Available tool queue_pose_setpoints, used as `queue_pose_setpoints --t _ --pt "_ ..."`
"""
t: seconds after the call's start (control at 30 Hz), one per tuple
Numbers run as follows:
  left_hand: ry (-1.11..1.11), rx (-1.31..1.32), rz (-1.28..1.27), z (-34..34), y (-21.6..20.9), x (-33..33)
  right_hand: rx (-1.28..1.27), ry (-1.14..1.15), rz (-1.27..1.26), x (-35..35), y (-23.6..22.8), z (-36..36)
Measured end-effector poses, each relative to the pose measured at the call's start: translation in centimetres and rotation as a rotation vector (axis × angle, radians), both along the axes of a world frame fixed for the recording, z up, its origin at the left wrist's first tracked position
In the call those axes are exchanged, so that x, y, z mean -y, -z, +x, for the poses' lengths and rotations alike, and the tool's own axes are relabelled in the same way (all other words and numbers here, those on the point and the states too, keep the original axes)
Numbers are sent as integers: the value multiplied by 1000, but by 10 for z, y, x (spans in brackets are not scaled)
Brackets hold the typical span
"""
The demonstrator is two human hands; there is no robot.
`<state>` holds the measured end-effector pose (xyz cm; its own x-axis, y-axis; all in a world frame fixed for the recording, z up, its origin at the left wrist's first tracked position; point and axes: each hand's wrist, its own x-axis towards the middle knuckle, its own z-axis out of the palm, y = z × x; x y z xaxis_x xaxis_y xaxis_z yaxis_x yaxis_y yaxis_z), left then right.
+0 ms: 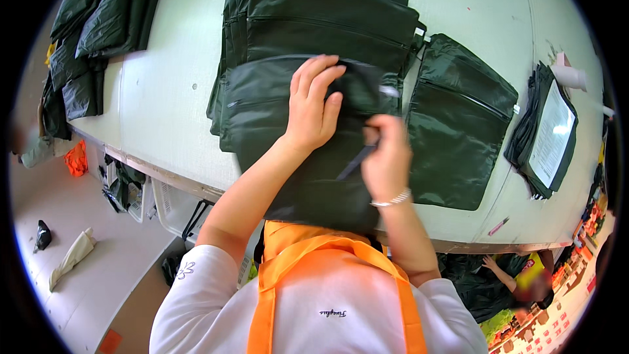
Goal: The person writes on small white labels attached to a stack of dark green pouches using a black pen. After labeling, they gather the pouches and place them into a white plastic bin.
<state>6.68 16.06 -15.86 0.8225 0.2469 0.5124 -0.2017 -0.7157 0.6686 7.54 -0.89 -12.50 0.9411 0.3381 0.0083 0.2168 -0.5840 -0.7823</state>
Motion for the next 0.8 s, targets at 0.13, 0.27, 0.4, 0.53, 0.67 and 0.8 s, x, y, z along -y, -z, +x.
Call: queue_pose_setpoints --t 0.13,0.27,0.4,0.53,0.67,0.8 --pt "-14 -72 63 59 -11 21 181 347 -159 115 -29 66" --pt "62 -231 392 95 20 38 266 353 -265 238 -3 129" --pt "104 -442 447 49 34 37 633 258 -757 250 25 136" --pt "-22 -608 442 -24 26 23 319 294 -63 151 21 104" --pt "-83 -628 406 -47 12 6 -1 162 264 54 13 67" --pt "-79 -541 408 -31 11 -3 -249 88 516 -20 31 53"
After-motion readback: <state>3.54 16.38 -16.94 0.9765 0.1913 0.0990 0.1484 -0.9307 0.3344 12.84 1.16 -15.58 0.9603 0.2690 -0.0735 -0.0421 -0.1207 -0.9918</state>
